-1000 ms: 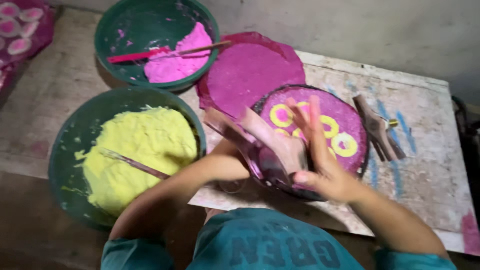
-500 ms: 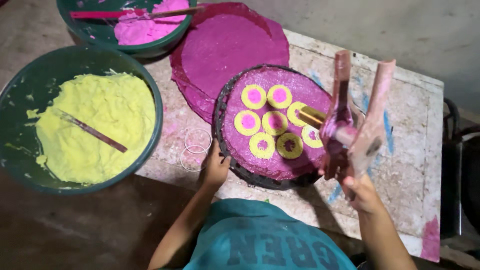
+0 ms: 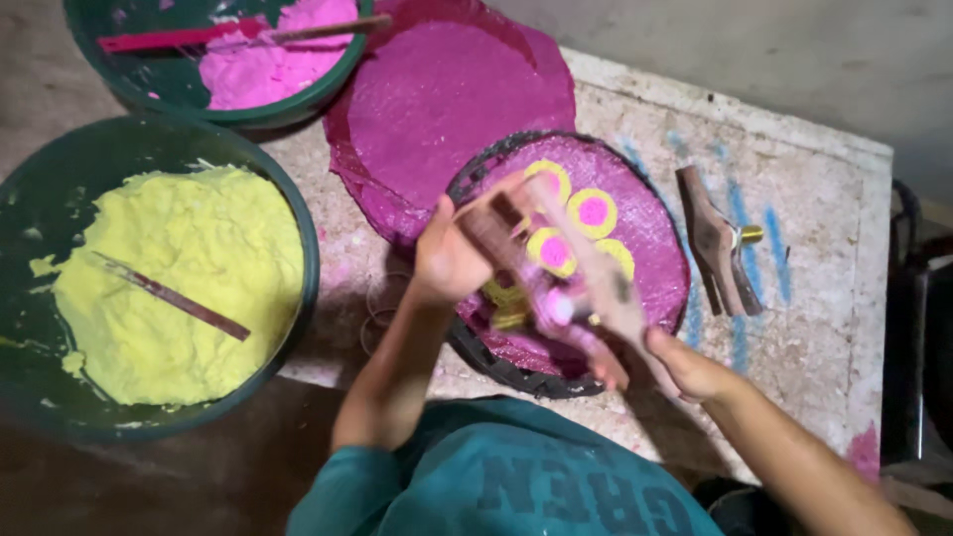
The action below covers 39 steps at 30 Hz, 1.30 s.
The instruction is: The person uses a wooden press to shape yellow and pink dough into ring-shaped decorations. They scoop dough into the press, close it, and release the formed rings onto a purple tray, repeating the process to create multiple units.
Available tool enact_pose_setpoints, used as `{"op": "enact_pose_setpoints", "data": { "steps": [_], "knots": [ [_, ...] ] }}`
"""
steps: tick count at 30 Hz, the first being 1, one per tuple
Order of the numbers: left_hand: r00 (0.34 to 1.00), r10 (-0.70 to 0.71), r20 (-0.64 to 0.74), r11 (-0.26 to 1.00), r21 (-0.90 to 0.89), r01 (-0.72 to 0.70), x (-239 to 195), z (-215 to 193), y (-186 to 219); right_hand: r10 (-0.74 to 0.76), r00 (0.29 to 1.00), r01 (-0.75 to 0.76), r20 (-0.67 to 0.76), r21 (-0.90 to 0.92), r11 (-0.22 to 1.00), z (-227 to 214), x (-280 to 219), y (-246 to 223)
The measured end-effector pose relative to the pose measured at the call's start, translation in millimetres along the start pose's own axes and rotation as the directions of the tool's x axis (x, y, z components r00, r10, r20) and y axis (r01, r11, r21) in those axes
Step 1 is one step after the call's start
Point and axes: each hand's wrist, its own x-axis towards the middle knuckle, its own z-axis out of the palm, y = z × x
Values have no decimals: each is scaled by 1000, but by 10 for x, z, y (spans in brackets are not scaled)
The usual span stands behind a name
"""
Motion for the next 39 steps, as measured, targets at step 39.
{"op": "enact_pose_setpoints", "data": {
  "steps": [39],
  "knots": [
    [996, 35, -76, 816, -574, -72, 456, 44, -630, 161, 896, -306, -414, -313, 899, 86, -186, -333]
  ]
}}
